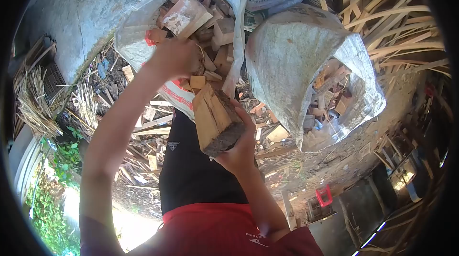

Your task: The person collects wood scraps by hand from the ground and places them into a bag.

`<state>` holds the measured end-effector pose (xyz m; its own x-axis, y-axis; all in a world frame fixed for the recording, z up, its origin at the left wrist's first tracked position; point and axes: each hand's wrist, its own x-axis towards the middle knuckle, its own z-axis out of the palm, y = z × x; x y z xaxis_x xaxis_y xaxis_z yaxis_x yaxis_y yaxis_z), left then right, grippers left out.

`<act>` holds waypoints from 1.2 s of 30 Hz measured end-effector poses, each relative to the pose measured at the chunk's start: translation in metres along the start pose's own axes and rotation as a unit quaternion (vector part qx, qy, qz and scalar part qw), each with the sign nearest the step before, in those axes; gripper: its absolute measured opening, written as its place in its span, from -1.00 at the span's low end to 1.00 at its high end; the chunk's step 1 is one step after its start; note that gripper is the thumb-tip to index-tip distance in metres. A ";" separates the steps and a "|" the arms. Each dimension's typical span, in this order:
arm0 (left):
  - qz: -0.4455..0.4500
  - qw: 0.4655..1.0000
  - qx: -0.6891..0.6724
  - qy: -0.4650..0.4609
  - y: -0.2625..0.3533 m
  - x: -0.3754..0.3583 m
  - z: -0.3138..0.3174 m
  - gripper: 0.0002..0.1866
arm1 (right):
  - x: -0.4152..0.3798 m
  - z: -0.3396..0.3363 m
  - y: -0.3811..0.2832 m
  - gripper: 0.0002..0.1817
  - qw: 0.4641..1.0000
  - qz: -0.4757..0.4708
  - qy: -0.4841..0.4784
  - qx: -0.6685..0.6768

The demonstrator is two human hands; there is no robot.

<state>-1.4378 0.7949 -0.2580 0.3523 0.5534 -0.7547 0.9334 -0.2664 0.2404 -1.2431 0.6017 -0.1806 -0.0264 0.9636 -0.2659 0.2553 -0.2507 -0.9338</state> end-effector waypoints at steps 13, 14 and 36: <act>0.105 0.955 -0.052 0.274 0.046 0.100 0.037 -0.49 | 0.012 -0.006 -0.002 0.18 1.000 0.006 0.012 -0.017; 0.105 0.951 -0.019 0.289 0.048 0.107 0.040 -0.48 | 0.013 -0.005 -0.002 0.18 1.000 0.004 0.012 -0.021; 0.079 0.958 0.099 0.257 0.014 0.022 0.015 -0.56 | 0.020 -0.001 -0.001 0.20 0.995 -0.022 0.046 -0.080</act>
<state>-1.4176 0.7913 -0.2806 0.5226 0.7959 -0.3056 0.8524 -0.4950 0.1683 -1.2431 0.6216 -0.1848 0.0464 0.9795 -0.1960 0.4073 -0.1977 -0.8916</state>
